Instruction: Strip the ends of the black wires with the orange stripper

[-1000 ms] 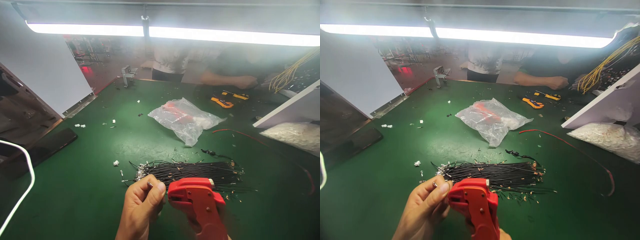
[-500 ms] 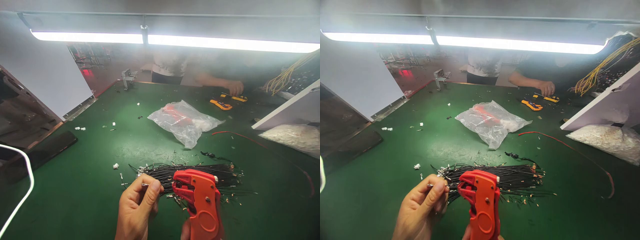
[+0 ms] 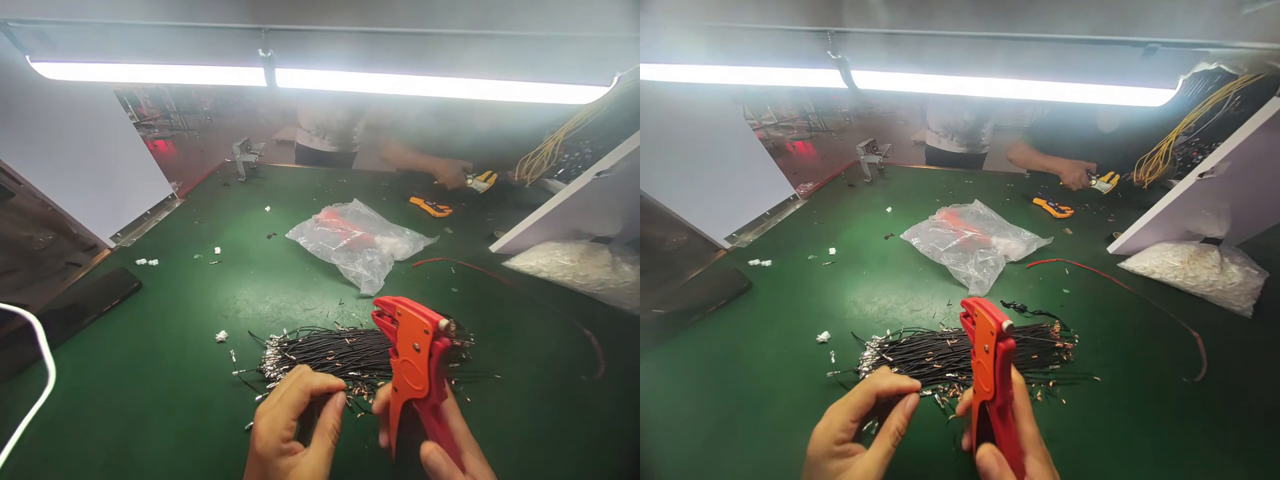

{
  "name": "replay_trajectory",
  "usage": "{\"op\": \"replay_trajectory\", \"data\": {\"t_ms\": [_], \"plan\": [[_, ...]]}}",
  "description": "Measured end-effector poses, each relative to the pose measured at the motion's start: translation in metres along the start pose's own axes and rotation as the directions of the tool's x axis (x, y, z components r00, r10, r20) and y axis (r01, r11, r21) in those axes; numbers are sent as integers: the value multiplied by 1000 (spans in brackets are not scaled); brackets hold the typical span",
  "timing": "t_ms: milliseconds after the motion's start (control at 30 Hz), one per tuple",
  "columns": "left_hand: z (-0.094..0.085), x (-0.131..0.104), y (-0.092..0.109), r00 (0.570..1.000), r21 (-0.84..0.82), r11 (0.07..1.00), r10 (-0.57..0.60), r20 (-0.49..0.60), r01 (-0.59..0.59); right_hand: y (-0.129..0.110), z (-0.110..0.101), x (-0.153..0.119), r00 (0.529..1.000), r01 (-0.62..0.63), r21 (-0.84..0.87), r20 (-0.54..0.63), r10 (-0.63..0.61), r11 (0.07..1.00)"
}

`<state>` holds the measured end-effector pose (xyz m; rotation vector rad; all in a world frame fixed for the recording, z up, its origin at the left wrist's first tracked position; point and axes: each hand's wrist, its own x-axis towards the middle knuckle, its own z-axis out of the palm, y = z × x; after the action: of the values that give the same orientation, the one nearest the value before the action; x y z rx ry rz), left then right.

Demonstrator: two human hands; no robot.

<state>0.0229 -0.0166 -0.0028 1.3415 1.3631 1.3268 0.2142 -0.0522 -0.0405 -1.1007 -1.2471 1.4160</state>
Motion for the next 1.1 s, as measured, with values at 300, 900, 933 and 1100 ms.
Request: {"op": "replay_trajectory", "data": {"t_ms": [300,900,933,1100], "plan": [[12,-8,-23,907,24,910,410,93,-414,1,8,1,957,211,-422,-95,-274,882],[13,-9,-42,640,451,464,644,420,-762,13,-2,-2,919,273,-829,75,-387,488],[14,-10,-44,643,449,468,637,425,-761,12,-2,-1,912,279,-846,86,-401,455],[20,-8,-47,640,415,501,690,338,-760,11,-4,3,912,198,-929,58,-406,313]]}}
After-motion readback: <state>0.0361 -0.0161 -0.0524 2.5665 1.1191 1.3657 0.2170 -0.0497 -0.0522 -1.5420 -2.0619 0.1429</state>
